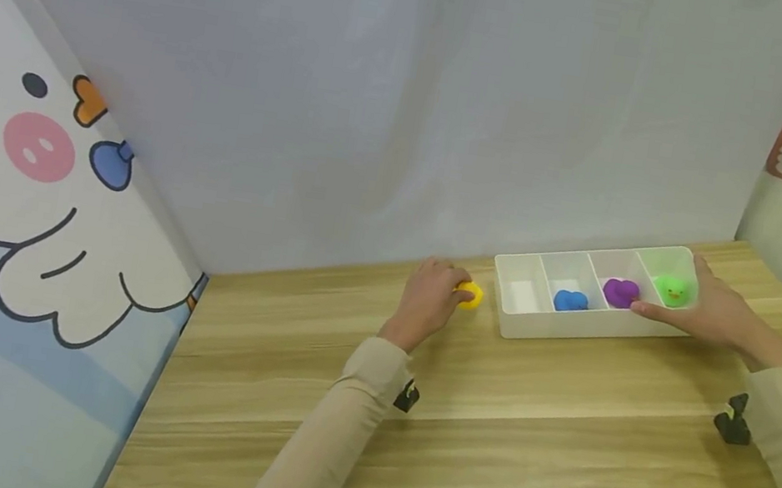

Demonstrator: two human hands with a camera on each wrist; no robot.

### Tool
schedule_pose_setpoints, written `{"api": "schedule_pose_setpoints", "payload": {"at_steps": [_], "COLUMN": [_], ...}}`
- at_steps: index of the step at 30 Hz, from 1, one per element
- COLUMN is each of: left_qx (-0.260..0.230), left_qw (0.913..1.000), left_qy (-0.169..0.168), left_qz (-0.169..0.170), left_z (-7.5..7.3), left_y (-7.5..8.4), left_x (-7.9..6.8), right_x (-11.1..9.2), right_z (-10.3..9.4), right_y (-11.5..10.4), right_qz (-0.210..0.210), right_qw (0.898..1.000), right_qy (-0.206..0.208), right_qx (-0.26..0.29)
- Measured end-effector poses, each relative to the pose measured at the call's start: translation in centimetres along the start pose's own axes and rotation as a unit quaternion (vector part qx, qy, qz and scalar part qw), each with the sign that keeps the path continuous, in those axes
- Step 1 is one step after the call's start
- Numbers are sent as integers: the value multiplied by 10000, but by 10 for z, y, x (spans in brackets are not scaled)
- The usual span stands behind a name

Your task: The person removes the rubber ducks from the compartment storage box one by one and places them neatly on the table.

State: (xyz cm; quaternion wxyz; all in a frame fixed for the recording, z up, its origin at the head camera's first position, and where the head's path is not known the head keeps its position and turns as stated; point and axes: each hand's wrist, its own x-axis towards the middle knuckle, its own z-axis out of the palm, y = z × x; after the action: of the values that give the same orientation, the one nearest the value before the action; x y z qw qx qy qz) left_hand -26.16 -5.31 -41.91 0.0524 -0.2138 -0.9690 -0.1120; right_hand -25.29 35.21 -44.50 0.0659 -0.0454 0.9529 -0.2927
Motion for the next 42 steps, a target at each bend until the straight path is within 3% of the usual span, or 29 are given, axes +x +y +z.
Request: {"api": "schedule_pose_setpoints", "payload": {"at_steps": [11,27,33,42], "left_qx": [-148,-28,-86,-35], "left_qw": [9991,9982,9983,9976], "left_qy": [-313,-545,-548,-630], "left_qz": [-238,-250,-187,-284], "left_z": [7,18,21,18], "left_y": [-11,-10,-7,-12], "left_x": [-10,-10,-8,-11], "right_x": [0,-3,-5,0], "right_z": [3,-4,-2,2], "right_y": [-7,6,14,10], "right_qz": [-16,251,-2,-190], "right_qw": [10000,9995,10000,9990], "right_qy": [-3,-168,-30,-124], "right_qx": [-1,-64,58,373]}}
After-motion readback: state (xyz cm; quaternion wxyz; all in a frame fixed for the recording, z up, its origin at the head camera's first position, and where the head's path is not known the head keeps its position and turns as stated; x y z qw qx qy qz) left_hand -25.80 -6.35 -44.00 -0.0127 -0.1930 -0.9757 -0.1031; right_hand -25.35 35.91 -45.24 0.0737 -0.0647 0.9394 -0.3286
